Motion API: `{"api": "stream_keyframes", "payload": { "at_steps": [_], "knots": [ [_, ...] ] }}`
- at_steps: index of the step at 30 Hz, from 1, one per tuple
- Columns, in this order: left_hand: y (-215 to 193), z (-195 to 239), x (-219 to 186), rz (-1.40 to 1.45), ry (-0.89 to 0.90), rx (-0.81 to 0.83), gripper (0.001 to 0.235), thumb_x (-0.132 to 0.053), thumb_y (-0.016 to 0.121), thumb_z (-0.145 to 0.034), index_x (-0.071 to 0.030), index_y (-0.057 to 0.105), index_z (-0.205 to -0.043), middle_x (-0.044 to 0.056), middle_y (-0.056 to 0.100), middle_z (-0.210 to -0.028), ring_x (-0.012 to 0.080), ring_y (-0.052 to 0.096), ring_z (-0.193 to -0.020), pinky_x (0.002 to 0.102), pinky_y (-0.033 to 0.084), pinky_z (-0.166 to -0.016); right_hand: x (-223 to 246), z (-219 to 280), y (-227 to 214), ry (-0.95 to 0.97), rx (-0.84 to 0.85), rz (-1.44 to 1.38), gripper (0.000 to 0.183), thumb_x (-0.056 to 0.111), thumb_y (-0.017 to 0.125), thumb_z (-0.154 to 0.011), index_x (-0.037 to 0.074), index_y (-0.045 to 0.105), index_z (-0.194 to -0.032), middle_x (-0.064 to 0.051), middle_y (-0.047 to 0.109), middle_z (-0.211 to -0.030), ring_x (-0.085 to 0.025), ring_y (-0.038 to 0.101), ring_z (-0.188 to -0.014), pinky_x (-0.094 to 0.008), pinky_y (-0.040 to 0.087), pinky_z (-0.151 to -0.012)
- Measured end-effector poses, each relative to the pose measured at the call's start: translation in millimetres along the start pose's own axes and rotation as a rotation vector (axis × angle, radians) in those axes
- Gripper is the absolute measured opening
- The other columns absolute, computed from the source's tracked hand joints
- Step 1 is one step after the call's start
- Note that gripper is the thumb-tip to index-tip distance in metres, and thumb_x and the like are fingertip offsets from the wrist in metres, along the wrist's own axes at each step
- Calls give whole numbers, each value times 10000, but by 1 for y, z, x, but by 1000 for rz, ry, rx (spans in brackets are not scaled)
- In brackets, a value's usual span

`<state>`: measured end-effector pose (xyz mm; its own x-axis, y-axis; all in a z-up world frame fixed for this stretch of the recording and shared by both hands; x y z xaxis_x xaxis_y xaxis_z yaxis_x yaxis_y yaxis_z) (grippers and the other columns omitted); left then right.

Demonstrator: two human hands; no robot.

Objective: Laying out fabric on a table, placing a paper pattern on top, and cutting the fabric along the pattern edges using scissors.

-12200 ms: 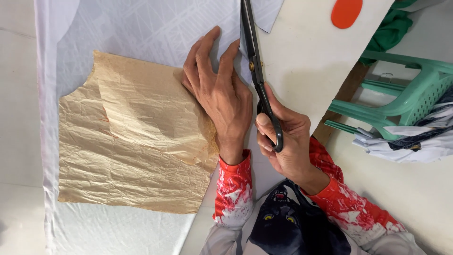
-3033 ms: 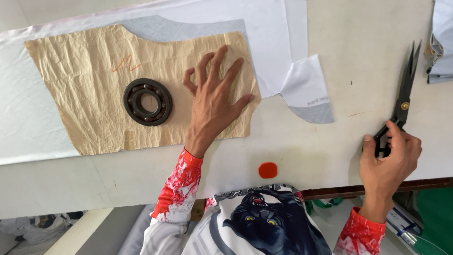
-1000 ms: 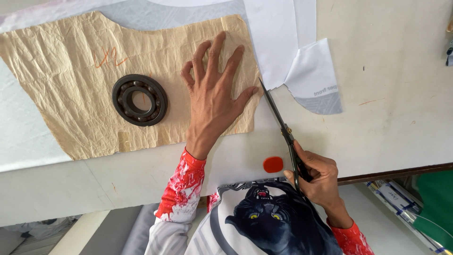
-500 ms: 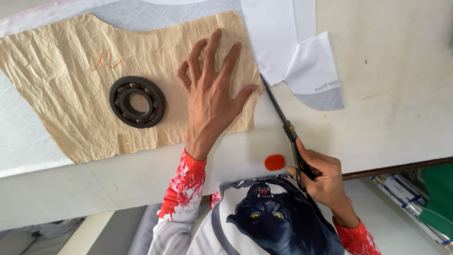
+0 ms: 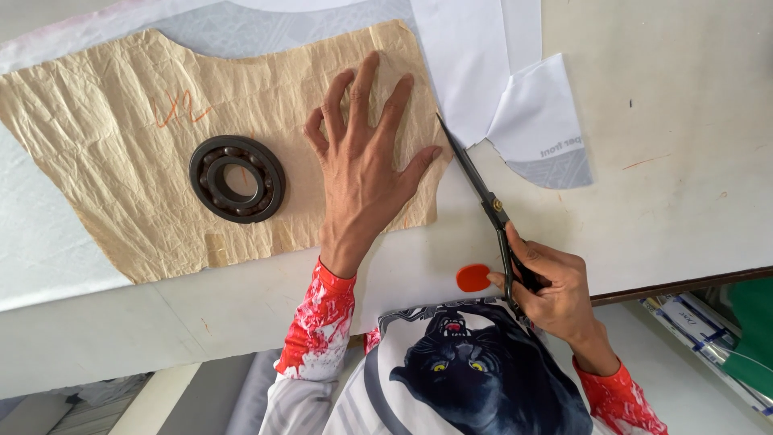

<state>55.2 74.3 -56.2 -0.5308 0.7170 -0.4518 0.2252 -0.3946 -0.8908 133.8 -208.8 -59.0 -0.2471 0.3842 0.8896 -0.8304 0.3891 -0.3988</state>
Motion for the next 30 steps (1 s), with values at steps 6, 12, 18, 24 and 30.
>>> {"api": "stream_keyframes", "payload": {
  "at_steps": [6, 12, 18, 24, 30],
  "knots": [
    [0, 0, -1, -3, 2, -8, 674, -595, 748, -963, -230, 549, -1494, 70, 316, -1648, 332, 356, -1494, 528, 297, -1125, 6, -4, 1, 25, -27, -52, 712, 63, 837, -813, 28, 531, -1455, 40, 418, -655, -86, 346, -580, -208, 375, -507],
    [-1, -1, -1, 6, 0, 3, 691, -547, 816, -937, -230, 544, -1488, 70, 300, -1653, 330, 340, -1504, 543, 304, -1133, 11, -16, 6, 50, -53, -66, 696, 79, 847, -799, 18, 562, -1431, 28, 494, -661, -90, 401, -581, -208, 415, -526],
    [-1, -1, -1, 1, -4, 11, 692, -536, 829, -936, -237, 537, -1488, 72, 307, -1651, 337, 358, -1497, 550, 315, -1123, 6, -11, 8, 21, -42, 22, 721, 60, 849, -823, 6, 525, -1465, 24, 420, -677, -111, 351, -616, -218, 424, -547],
    [-1, -2, -2, -16, -3, -4, 667, -562, 806, -945, -243, 549, -1472, 67, 328, -1642, 327, 386, -1477, 545, 328, -1110, 20, -26, 9, 19, -75, -28, 684, 76, 853, -794, 4, 575, -1414, 24, 503, -639, -85, 398, -560, -209, 404, -510],
    [-1, -2, -2, -12, -2, -14, 654, -573, 804, -949, -247, 557, -1459, 62, 338, -1638, 319, 390, -1473, 532, 320, -1114, 16, -30, 11, -13, -70, 34, 704, 63, 857, -818, 2, 547, -1448, 11, 480, -664, -104, 387, -589, -220, 442, -545]
  ]
}}
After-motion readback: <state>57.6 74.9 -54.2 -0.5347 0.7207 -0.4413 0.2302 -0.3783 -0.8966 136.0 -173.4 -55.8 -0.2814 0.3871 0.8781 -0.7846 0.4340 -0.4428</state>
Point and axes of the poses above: each hand's wrist, its own z-axis away from the middle knuckle, its own y-axis out of the palm, x = y × z, the point moved 2 cm from there along -z, towards the middle knuckle
